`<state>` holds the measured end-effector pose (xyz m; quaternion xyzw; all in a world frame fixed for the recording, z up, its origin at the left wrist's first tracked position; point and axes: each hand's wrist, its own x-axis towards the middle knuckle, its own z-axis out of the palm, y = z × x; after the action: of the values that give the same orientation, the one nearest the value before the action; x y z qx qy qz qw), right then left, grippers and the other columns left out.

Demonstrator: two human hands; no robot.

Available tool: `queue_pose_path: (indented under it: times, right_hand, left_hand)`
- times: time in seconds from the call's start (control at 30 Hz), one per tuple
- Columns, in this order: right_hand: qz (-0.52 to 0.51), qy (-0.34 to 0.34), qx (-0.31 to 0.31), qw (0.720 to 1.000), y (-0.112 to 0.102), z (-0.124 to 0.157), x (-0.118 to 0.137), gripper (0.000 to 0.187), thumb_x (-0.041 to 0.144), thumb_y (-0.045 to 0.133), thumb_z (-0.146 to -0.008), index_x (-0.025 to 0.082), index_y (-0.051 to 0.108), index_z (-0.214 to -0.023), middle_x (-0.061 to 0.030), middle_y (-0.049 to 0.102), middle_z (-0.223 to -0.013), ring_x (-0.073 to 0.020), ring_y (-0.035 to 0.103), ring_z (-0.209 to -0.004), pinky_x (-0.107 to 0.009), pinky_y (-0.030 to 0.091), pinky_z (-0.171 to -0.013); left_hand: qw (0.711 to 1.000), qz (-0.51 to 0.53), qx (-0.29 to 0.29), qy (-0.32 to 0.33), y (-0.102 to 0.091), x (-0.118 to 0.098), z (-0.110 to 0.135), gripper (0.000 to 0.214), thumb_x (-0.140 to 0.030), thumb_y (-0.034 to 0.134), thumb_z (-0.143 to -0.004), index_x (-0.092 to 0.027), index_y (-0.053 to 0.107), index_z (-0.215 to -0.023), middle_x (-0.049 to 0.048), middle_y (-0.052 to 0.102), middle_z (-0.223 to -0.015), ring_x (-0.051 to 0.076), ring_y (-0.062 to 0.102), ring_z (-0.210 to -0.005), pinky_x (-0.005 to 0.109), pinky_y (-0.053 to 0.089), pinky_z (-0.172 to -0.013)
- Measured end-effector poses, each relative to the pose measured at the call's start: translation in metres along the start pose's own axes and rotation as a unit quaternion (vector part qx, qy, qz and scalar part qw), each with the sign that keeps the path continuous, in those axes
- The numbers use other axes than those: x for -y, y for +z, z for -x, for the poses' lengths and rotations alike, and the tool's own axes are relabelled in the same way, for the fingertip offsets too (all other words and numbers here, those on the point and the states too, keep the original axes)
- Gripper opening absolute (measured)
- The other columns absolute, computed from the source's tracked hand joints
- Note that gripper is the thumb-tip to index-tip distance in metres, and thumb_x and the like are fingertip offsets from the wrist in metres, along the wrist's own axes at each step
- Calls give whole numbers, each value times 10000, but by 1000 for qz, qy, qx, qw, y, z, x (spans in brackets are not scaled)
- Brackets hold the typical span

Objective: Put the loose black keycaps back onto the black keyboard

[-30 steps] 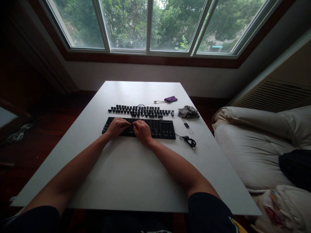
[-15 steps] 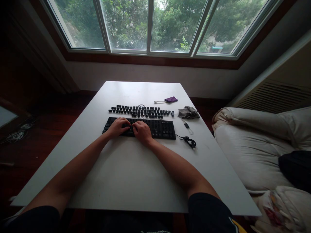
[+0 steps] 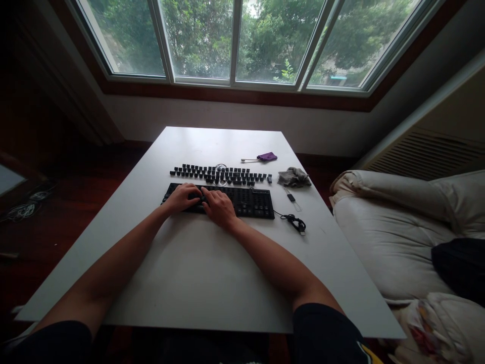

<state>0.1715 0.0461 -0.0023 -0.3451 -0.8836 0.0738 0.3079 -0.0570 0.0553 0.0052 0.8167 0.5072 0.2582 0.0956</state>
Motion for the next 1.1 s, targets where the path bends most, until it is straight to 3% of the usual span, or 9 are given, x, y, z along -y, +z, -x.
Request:
queue_pose_path:
  times: [0.2,0.37,0.43,0.57,0.63,0.83,0.93,1.1]
  right_hand:
    - [-3,-34,-24,999,0,0,5,366,243,482,-1014,226,631,-1348,-110,663,-1295,-269,584,-1221,-451,478,-1061]
    - [-17,-86,-78,993,-4,1,10,499,188,403,-1034,195,447,-1531,-95,479,-1555,-241,415,-1460,-454,384,-1209]
    - [-9,-96,-55,994,-1,1,9,538,193,410,-1033,176,380,-1570,-109,439,-1582,-247,381,-1486,-469,371,-1223]
    - [13,-113,54,992,11,1,5,523,229,449,-1034,129,418,-1547,-152,540,-1496,-259,467,-1433,-445,421,-1188]
    - [16,-101,78,992,15,2,4,538,240,453,-1036,103,399,-1553,-171,541,-1490,-261,471,-1430,-433,423,-1182]
    - [13,-68,101,992,15,8,7,582,230,461,-1027,127,332,-1585,-167,500,-1526,-256,457,-1441,-460,388,-1197]
    - [20,-87,80,993,11,10,8,564,254,494,-1018,125,389,-1556,-157,484,-1543,-259,431,-1458,-464,346,-1225]
    - [24,-73,29,997,4,9,8,437,280,516,-1014,169,555,-1435,-135,587,-1450,-257,522,-1376,-444,414,-1176]
  left_hand:
    - [1000,1,4,-11,-2,-1,2,174,-324,648,-840,-261,742,-971,51,695,-1045,270,617,-1023,438,460,-952]
    - [1000,8,10,-17,-4,1,2,216,-229,619,-796,-252,730,-981,37,682,-1039,244,610,-1010,396,480,-960]
    - [1000,5,9,-23,-4,2,2,222,-229,620,-793,-246,724,-988,39,679,-1029,242,609,-1002,390,486,-951]
    - [1000,5,8,-26,-2,5,2,176,-280,625,-822,-237,716,-966,45,679,-1004,237,614,-977,387,491,-930]
    - [1000,7,7,-24,-1,6,1,170,-286,623,-827,-234,713,-962,44,682,-1003,236,616,-979,385,491,-929]
    - [999,44,23,-11,-9,9,1,181,-258,629,-814,-220,718,-967,38,699,-999,216,639,-957,346,504,-901]
    - [997,66,34,-11,-14,9,2,180,-265,633,-819,-219,724,-967,36,708,-1011,207,651,-951,326,512,-880]
    - [998,50,33,-27,-15,5,3,175,-264,631,-819,-221,739,-950,41,708,-1000,214,652,-958,338,514,-900]
